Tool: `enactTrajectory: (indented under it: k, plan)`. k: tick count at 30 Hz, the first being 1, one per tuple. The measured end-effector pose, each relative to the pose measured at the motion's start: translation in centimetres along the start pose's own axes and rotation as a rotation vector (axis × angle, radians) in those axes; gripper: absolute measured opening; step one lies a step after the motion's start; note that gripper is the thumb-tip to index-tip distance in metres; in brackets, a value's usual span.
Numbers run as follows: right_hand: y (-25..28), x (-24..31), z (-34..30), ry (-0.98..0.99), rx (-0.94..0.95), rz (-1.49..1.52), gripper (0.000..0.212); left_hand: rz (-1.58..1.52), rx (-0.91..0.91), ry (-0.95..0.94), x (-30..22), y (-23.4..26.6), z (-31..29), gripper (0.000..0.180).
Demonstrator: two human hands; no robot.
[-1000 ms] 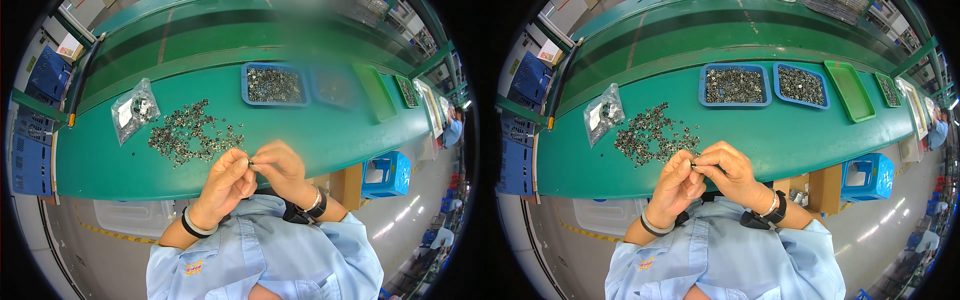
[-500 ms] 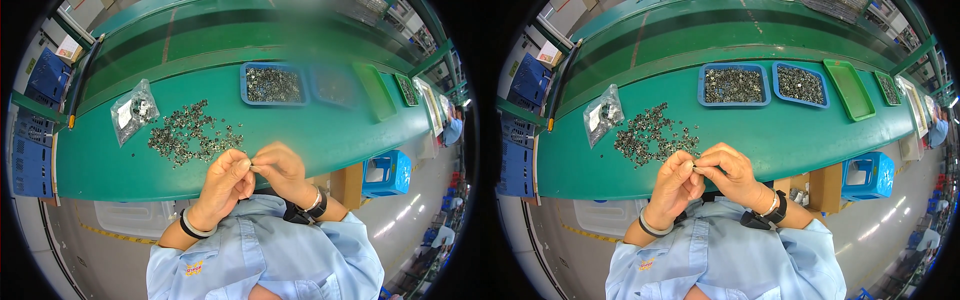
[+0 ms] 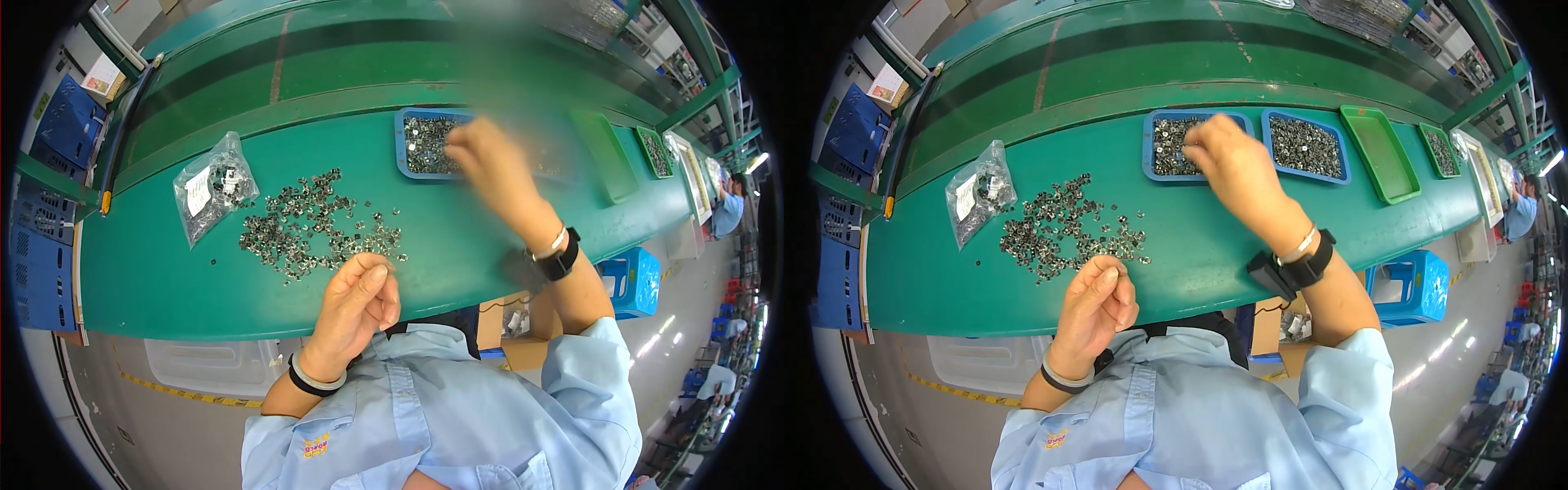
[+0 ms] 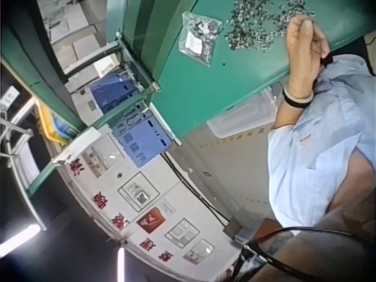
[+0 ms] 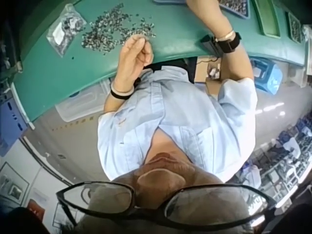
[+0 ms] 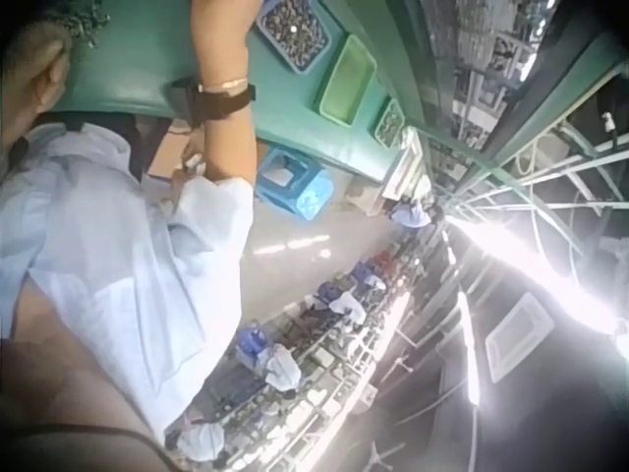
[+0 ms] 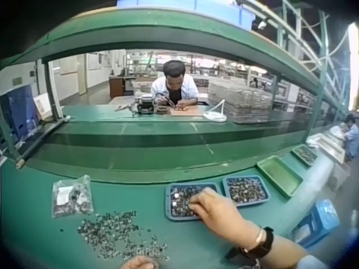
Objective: The person picks up a metal component and a small black part by hand, presses them together, and places the assembled unit into a blue tray.
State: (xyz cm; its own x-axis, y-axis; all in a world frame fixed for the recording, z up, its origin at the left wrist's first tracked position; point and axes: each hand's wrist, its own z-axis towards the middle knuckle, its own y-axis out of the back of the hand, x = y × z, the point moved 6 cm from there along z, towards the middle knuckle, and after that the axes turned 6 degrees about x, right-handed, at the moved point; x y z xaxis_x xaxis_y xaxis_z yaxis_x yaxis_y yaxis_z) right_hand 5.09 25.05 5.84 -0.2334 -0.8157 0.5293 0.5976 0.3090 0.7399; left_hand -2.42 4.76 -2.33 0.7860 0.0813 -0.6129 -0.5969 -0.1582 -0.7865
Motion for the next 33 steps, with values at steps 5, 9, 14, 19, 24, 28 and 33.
enactTrajectory:
  k: [5,9,14,19,24,28,33]
  plan:
    - [-4.6,2.8,-1.7,0.052,0.31,-0.074,0.018,-0.087,0.049,0.043,0.1,0.5,0.0,0.013]
    - [-6.9,3.9,-1.9,0.063,0.417,-0.175,0.019,-0.091,0.072,0.069,0.1,0.4,-0.2,0.013]
    - [-6.8,3.6,-2.3,0.059,0.383,-0.112,0.016,-0.099,0.08,0.092,0.2,0.4,-0.2,0.013]
    - [-4.6,5.3,-4.2,0.054,0.28,0.188,0.021,-0.063,0.041,0.1,0.3,0.4,0.0,0.014]
    - [-2.6,8.3,-5.2,0.141,0.255,0.12,0.042,0.032,0.013,0.098,-0.2,-0.7,0.4,0.016]
    - [-1.9,10.0,-5.7,0.321,0.305,-0.129,0.053,0.115,-0.03,0.098,-0.2,-1.1,0.7,0.017]
    - [-1.9,10.6,-6.4,0.507,0.293,-0.23,0.053,0.175,-0.042,0.103,0.1,-0.9,0.8,0.017]
